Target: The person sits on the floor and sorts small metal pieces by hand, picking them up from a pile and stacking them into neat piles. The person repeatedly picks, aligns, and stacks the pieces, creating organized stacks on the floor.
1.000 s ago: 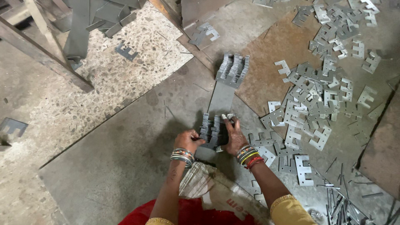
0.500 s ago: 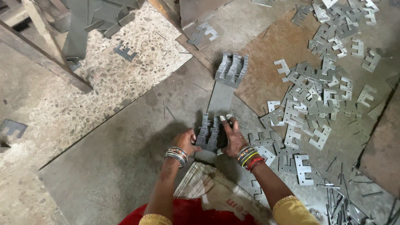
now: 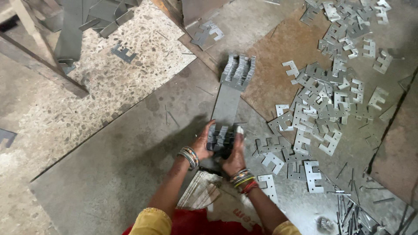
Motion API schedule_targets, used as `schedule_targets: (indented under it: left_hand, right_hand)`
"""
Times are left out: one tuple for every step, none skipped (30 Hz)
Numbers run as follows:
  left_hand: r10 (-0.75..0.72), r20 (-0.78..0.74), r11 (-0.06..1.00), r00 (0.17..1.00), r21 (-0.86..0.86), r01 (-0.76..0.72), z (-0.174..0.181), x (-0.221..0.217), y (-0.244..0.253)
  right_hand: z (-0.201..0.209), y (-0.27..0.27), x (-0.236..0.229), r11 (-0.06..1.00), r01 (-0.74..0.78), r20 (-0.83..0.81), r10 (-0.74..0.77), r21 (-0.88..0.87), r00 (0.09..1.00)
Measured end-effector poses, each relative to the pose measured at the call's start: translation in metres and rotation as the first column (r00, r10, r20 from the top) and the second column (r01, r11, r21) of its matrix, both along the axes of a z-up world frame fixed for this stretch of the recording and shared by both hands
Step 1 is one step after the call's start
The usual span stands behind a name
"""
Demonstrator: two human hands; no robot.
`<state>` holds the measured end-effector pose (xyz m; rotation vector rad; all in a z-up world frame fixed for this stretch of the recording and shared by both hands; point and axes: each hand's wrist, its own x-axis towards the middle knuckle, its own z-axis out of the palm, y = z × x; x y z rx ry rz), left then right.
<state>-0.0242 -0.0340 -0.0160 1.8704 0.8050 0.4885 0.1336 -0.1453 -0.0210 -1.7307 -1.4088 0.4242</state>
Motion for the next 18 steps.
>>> schedule_targets:
  left_hand:
    - [0.035, 0.075, 0.999, 0.997, -0.022, -0.034, -0.008, 0.001, -0.007]
    - [0.072, 0.148, 0.997, 0.986, -0.047, -0.066, -0.014, 0.003, -0.012]
    - [0.090, 0.141, 0.995, 0.986, -0.055, -0.083, -0.018, 0.003, -0.015]
    - [0.107, 0.134, 0.993, 0.985, -0.063, -0.100, -0.020, 0.003, -0.018]
    - [0.125, 0.130, 0.991, 0.984, -0.069, -0.117, -0.020, 0.003, -0.020]
    - [0.120, 0.108, 0.988, 0.987, -0.115, -0.108, -0.019, 0.002, -0.020]
    - [0.118, 0.088, 0.981, 0.989, -0.164, -0.103, -0.016, 0.002, -0.020]
    - [0.114, 0.068, 0.972, 0.991, -0.212, -0.098, -0.014, 0.000, -0.021]
    - [0.111, 0.040, 0.983, 0.993, -0.155, -0.103, -0.011, -0.001, -0.020]
    - [0.109, 0.012, 0.990, 0.994, -0.097, -0.107, -0.009, -0.002, -0.019]
    - [0.106, -0.023, 0.993, 0.994, -0.044, -0.107, -0.008, -0.005, -0.022]
    - [0.113, 0.000, 0.994, 0.994, -0.010, -0.113, -0.008, -0.006, -0.024]
    - [0.117, 0.023, 0.993, 0.993, 0.028, -0.118, -0.007, -0.007, -0.024]
    - [0.120, 0.046, 0.990, 0.992, 0.066, -0.123, -0.007, -0.008, -0.024]
    - [0.124, 0.015, 0.990, 0.992, 0.063, -0.124, -0.007, -0.009, -0.025]
    - [0.127, -0.016, 0.990, 0.992, 0.060, -0.126, -0.007, -0.009, -0.025]
    - [0.132, -0.045, 0.990, 0.990, 0.060, -0.129, -0.007, -0.008, -0.024]
    - [0.115, -0.013, 0.991, 0.993, 0.067, -0.114, -0.006, -0.008, -0.023]
  right_hand:
    - [-0.004, 0.001, -0.007, 1.000, 0.010, -0.033, -0.011, -0.025, 0.999]
    - [-0.007, 0.001, -0.013, 0.999, 0.019, -0.066, -0.022, -0.049, 0.998]
    - [-0.008, 0.000, -0.015, 0.997, 0.026, -0.100, -0.033, -0.075, 0.994]
    - [-0.007, -0.001, -0.015, 0.996, 0.015, -0.073, -0.021, -0.082, 0.997]
    - [-0.005, -0.002, -0.011, 0.996, 0.006, -0.043, -0.009, -0.088, 0.999]
    - [-0.001, -0.004, -0.006, 0.995, -0.004, -0.013, 0.003, -0.095, 1.000]
    - [0.004, -0.008, 0.000, 0.989, -0.006, -0.022, 0.003, -0.151, 1.000]
    - [0.011, -0.015, 0.007, 0.979, -0.009, -0.030, 0.003, -0.206, 1.000]
    - [0.017, -0.017, 0.011, 0.967, -0.014, -0.038, 0.004, -0.255, 0.999]
    - [0.022, -0.018, 0.015, 0.972, -0.033, 0.052, 0.046, -0.233, 0.998]
    - [0.027, -0.024, 0.017, 0.975, -0.053, 0.136, 0.085, -0.218, 0.987]
    - [0.032, -0.031, 0.019, 0.976, -0.075, 0.221, 0.121, -0.205, 0.968]
    - [0.035, -0.035, 0.019, 0.975, -0.094, 0.326, 0.158, -0.203, 0.932]
    - [0.039, -0.039, 0.020, 0.973, -0.113, 0.427, 0.192, -0.204, 0.883]
    - [0.042, -0.044, 0.020, 0.970, -0.129, 0.524, 0.221, -0.207, 0.822]
    - [0.045, -0.048, 0.021, 0.975, -0.144, 0.499, 0.211, -0.170, 0.841]
    - [0.048, -0.049, 0.023, 0.979, -0.159, 0.474, 0.202, -0.130, 0.857]
    - [0.050, -0.048, 0.024, 0.981, -0.173, 0.449, 0.194, -0.089, 0.872]
